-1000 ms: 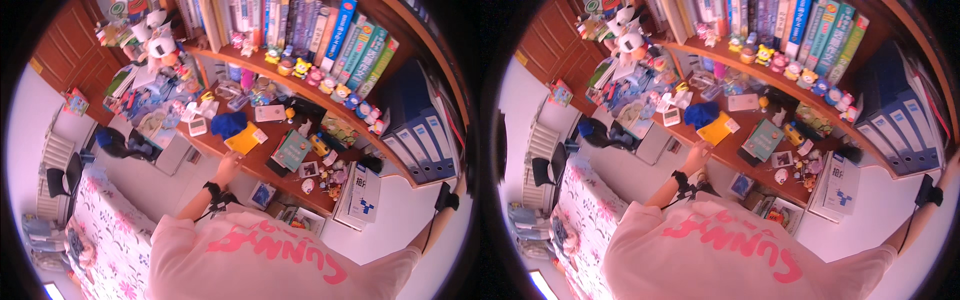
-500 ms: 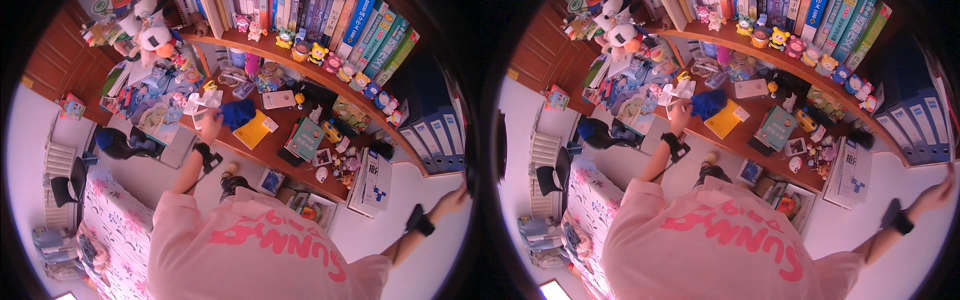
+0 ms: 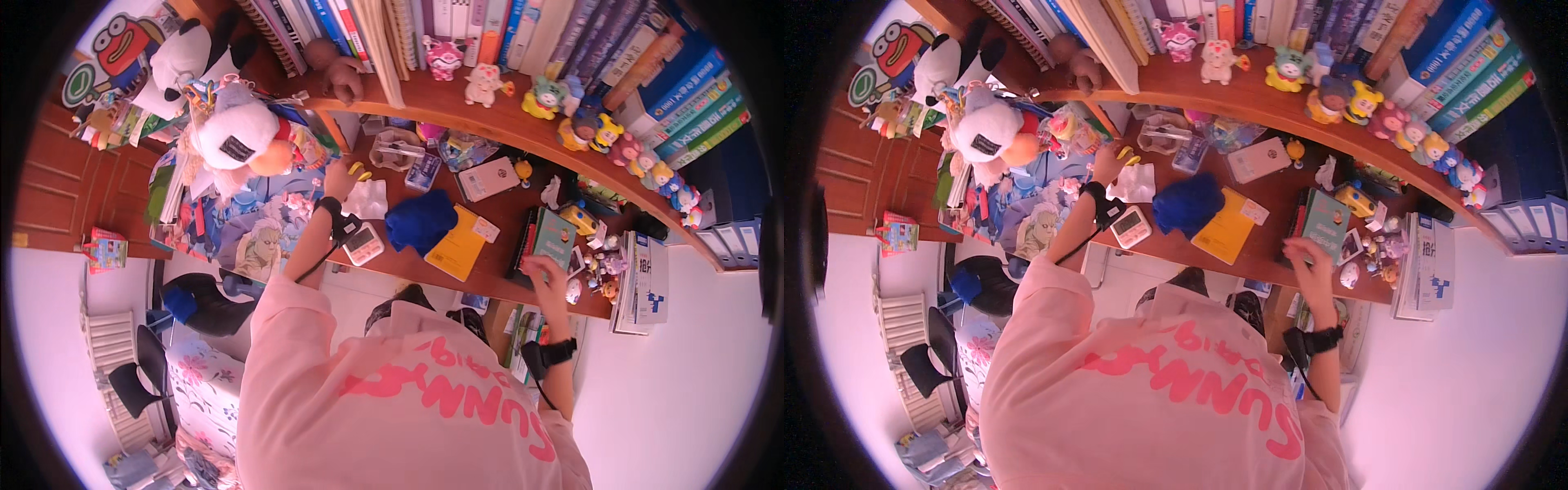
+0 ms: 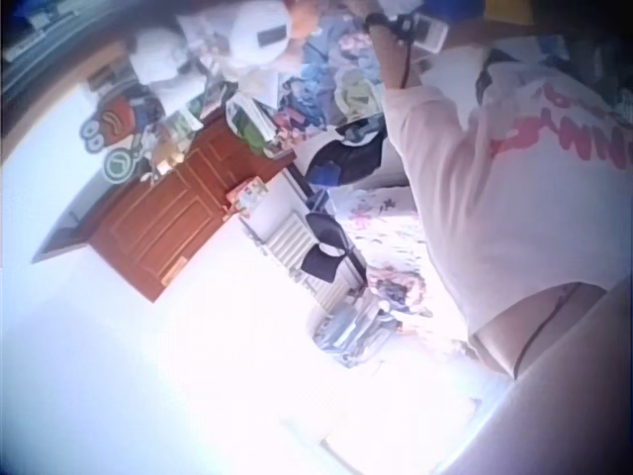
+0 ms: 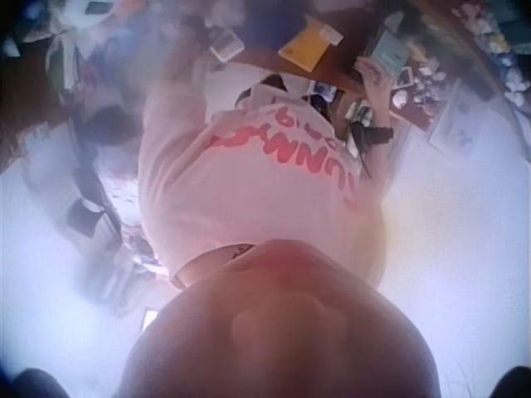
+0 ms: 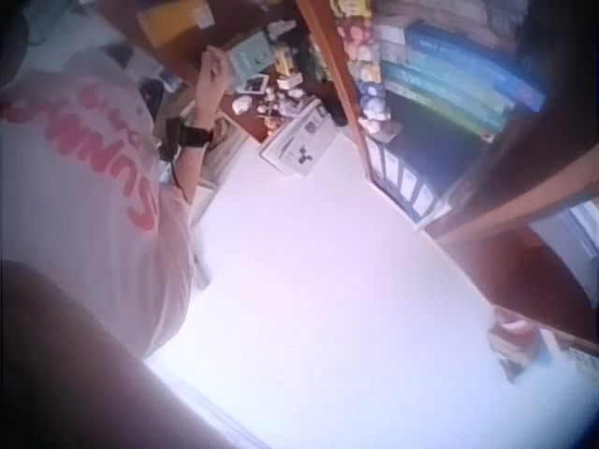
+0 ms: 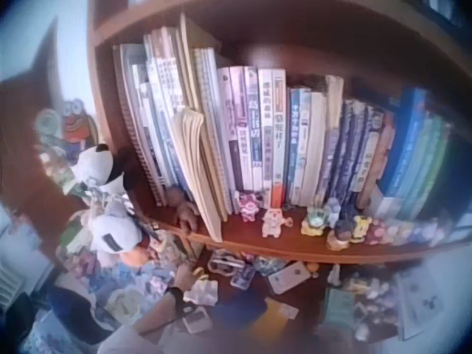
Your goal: The person picks up and repositions small items on a shelf, handles a small pink box, a yellow object, and a blue cloth, and finally picks up a yellow notebook.
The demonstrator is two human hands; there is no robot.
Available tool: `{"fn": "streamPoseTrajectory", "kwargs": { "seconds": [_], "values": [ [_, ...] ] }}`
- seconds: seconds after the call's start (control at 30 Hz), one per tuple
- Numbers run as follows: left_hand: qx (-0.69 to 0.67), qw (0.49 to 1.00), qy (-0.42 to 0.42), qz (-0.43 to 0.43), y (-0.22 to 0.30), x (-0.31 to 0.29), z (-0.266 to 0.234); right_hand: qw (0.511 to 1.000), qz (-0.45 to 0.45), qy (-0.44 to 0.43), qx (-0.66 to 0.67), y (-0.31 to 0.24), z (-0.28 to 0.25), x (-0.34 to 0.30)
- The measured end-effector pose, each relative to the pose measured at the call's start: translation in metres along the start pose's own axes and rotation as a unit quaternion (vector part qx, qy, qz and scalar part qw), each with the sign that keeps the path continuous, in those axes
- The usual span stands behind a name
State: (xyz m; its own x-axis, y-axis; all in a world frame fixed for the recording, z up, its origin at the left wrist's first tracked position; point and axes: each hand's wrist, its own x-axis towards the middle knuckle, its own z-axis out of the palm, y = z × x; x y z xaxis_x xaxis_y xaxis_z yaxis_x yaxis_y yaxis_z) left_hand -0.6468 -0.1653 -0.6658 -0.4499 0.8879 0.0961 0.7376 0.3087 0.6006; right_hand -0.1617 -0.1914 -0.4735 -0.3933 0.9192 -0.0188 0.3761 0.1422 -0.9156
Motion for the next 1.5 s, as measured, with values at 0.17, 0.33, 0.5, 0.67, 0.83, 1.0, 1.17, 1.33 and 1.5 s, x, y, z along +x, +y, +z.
{"fn": "streamPoseTrajectory", "kwargs": {
  "seconds": [0.17,0.33,0.5,0.67,0.83,1.0,1.17,1.33,1.5],
  "values": [
    [-0.043,0.995,-0.038,0.085,0.004,0.005,-0.002,0.997,0.004,-0.051,0.057,0.003,0.077,0.038],
    [-0.140,0.981,-0.088,0.097,0.035,-0.011,-0.027,0.988,-0.003,-0.109,0.113,-0.006,0.117,0.063],
    [-0.235,0.943,-0.097,0.212,0.135,-0.051,-0.096,0.988,-0.043,-0.100,0.105,-0.035,0.136,0.076],
    [-0.279,0.903,-0.168,0.280,0.202,-0.085,-0.137,0.967,-0.050,-0.156,0.194,-0.079,0.138,0.077],
    [-0.371,0.866,-0.118,0.313,0.228,-0.095,-0.145,0.933,-0.033,-0.191,0.304,-0.100,0.121,0.060],
    [-0.484,0.789,0.004,0.378,0.250,-0.102,-0.141,0.912,-0.059,-0.163,0.371,-0.103,0.117,0.046],
    [-0.557,0.762,0.115,0.311,0.267,-0.103,-0.144,0.877,-0.083,-0.096,0.463,-0.100,0.102,0.038],
    [-0.524,0.788,0.079,0.313,0.263,-0.106,-0.137,0.906,-0.114,-0.109,0.394,-0.107,0.090,0.036],
    [-0.532,0.797,0.040,0.284,0.266,-0.113,-0.134,0.906,-0.109,-0.093,0.398,-0.104,0.088,0.033]
  ]
}}
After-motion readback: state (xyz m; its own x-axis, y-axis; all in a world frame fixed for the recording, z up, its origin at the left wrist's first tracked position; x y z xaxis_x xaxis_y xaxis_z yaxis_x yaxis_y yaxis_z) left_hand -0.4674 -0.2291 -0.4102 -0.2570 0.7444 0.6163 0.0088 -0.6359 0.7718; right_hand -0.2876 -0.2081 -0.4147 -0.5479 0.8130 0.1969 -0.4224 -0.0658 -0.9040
